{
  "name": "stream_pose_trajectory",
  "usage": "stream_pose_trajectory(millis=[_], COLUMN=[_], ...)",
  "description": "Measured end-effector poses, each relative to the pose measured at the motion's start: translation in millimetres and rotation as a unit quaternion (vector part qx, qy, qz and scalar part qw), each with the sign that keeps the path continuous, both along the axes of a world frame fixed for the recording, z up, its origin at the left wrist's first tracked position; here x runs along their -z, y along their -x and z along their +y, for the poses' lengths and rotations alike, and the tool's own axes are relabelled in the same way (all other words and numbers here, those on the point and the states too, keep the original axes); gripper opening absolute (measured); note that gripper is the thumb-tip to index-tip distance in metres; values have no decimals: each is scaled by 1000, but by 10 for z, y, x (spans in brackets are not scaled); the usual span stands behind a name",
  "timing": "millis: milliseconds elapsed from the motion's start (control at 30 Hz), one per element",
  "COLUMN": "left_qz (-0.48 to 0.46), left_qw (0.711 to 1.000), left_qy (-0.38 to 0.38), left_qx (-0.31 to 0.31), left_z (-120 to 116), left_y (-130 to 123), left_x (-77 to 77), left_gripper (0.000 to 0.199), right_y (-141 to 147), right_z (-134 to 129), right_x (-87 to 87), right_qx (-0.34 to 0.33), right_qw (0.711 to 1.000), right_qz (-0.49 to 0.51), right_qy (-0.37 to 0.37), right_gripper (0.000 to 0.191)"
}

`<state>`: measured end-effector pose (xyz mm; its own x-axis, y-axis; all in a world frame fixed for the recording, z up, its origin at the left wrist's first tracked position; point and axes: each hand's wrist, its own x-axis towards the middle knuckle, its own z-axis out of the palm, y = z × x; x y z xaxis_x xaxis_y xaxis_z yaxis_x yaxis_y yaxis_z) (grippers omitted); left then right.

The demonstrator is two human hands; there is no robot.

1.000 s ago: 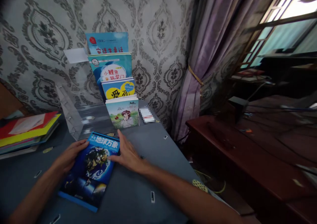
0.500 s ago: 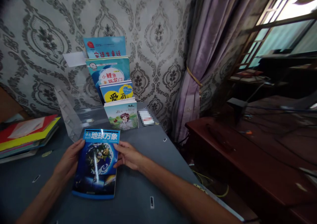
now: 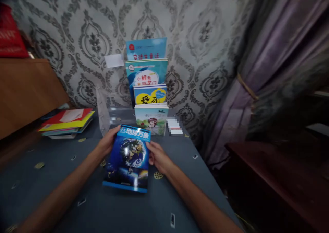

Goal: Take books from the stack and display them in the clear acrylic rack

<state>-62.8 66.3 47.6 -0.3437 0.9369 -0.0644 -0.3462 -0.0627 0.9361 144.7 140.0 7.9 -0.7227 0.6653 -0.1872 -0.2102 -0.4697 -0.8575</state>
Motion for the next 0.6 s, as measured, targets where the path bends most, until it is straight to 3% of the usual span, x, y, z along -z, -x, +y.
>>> stream_pose_trajectory(millis=[200,400,600], left_qz=[-45,-88,-64], left_qw=[988,982,984], left_qy=[-96,-129,-128], left_qx=[110,107,109], left_z=[250,485,509], left_y=[-171,-215,-138], left_x=[-114,-80,-21], left_gripper=[46,48,55], right_y=[-129,-207,-293], right_z=[159,279,425], right_x=[-176,-205,-271], right_qx=[16,40,90], right_qw=[998,995,989], right_qz=[-29,-43,-39], right_qy=[-50,-76,-107], right_gripper=[35,39,45])
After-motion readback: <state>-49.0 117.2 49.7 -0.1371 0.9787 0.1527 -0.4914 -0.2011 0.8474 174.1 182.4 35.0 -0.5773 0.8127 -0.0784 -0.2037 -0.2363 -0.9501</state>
